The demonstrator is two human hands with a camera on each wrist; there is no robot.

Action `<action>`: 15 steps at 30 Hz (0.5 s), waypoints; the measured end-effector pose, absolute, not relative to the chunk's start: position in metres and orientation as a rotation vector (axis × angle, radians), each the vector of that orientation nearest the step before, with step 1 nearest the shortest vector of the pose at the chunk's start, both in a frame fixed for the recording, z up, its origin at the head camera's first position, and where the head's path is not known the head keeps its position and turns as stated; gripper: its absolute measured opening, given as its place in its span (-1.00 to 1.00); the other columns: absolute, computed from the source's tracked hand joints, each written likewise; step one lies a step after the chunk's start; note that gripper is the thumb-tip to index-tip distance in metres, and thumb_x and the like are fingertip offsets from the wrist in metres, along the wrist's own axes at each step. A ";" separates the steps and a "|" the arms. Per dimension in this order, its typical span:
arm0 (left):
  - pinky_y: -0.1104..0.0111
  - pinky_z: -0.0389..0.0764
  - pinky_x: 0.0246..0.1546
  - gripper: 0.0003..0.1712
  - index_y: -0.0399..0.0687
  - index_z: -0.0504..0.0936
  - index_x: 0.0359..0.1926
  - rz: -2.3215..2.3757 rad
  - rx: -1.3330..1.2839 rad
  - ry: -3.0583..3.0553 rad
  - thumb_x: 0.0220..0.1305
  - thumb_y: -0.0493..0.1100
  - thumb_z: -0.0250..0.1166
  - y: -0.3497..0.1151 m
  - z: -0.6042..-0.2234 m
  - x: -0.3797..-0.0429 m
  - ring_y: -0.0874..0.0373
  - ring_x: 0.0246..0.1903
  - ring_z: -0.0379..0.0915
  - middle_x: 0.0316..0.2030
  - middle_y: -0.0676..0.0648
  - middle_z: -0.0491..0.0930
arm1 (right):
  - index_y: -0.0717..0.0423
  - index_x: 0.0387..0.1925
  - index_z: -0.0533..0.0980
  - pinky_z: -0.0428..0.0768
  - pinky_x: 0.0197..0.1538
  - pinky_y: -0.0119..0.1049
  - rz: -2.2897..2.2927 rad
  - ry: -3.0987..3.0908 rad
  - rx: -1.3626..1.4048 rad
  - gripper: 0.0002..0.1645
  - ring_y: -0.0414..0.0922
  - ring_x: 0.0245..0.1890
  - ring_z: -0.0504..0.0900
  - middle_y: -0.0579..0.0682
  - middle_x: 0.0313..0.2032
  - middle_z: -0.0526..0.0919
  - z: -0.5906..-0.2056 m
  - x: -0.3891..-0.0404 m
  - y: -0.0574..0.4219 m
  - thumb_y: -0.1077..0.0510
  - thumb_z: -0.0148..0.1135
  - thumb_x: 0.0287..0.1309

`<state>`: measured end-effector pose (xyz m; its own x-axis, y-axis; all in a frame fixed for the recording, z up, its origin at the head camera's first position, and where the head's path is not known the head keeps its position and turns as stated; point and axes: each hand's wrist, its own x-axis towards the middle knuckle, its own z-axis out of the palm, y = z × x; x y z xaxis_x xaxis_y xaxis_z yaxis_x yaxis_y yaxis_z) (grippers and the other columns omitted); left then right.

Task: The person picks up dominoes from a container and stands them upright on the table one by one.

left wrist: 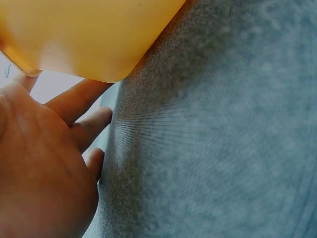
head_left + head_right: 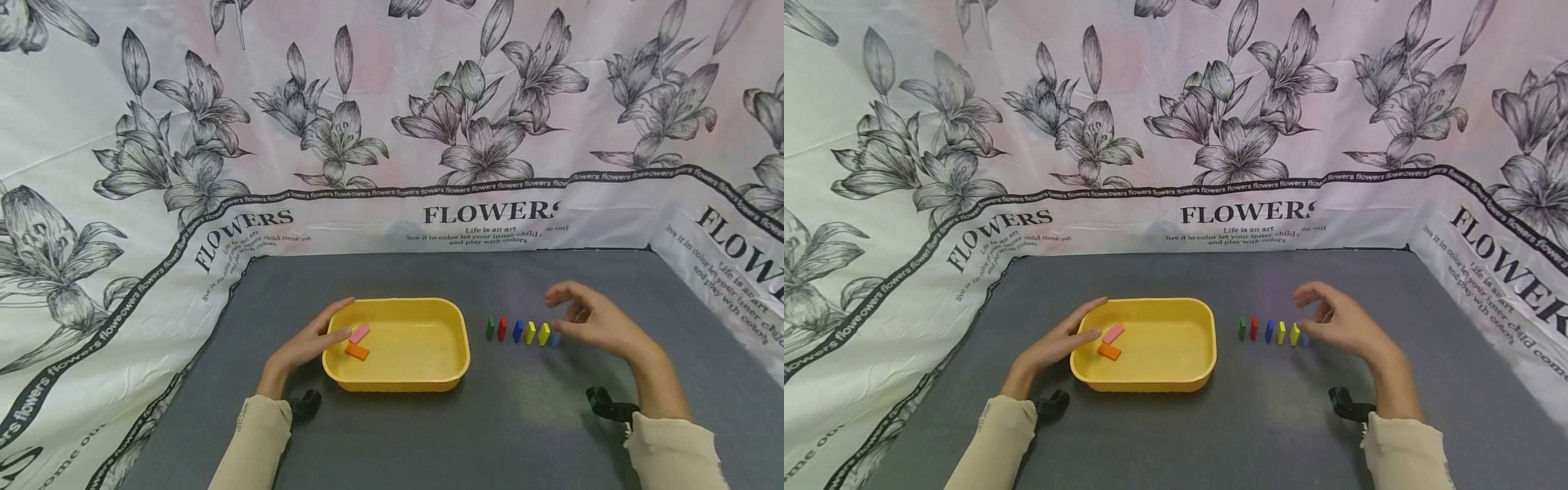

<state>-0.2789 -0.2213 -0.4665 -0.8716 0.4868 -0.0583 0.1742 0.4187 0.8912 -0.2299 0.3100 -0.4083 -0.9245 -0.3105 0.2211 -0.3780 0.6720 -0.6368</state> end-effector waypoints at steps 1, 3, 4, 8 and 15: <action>-0.18 0.11 0.53 -0.21 0.46 0.10 0.57 1.436 0.571 2.368 0.44 0.06 0.23 -0.222 -0.466 -0.279 -0.11 0.56 0.02 0.61 0.03 0.00 | 0.06 0.10 0.48 0.59 -0.31 -0.35 1.083 -2.780 0.578 -0.55 -0.24 -0.37 0.52 0.13 0.01 0.63 -0.408 -0.230 0.308 0.26 0.40 0.21; -0.18 0.11 0.53 -0.21 0.45 0.09 0.57 1.436 0.569 2.364 0.44 0.06 0.23 -0.222 -0.466 -0.279 -0.11 0.55 0.03 0.61 0.03 0.00 | 0.04 0.10 0.49 0.60 -0.29 -0.35 1.075 -2.775 0.578 -0.57 -0.25 -0.36 0.52 0.12 0.00 0.64 -0.408 -0.230 0.304 0.24 0.41 0.22; -0.18 0.12 0.52 -0.20 0.43 0.09 0.58 1.436 0.572 2.362 0.44 0.06 0.23 -0.222 -0.467 -0.279 -0.12 0.55 0.04 0.61 0.02 0.00 | 0.03 0.09 0.49 0.60 -0.29 -0.36 1.070 -2.773 0.576 -0.57 -0.25 -0.36 0.52 0.13 0.00 0.65 -0.408 -0.229 0.301 0.23 0.41 0.22; -0.18 0.12 0.52 -0.20 0.41 0.08 0.58 1.439 0.568 2.353 0.45 0.06 0.22 -0.222 -0.468 -0.280 -0.12 0.56 0.02 0.61 0.01 -0.02 | 0.01 0.08 0.51 0.59 -0.29 -0.35 1.067 -2.756 0.576 -0.59 -0.26 -0.36 0.51 0.12 -0.02 0.65 -0.408 -0.228 0.292 0.22 0.41 0.23; -0.18 0.13 0.52 -0.21 0.48 0.09 0.57 1.435 0.547 2.363 0.44 0.09 0.24 -0.222 -0.467 -0.280 -0.11 0.56 0.02 0.62 0.04 -0.02 | -0.07 0.06 0.54 0.54 -0.31 -0.32 1.087 -2.684 0.647 -0.60 -0.26 -0.37 0.49 -0.02 -0.06 0.66 -0.406 -0.228 0.266 0.20 0.43 0.22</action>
<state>-0.2803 -0.2215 -0.4674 -0.8747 0.4789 -0.0744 0.1549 0.4218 0.8934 -0.2283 0.2656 -0.4060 -0.8905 -0.3276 0.3158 -0.4550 0.6393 -0.6199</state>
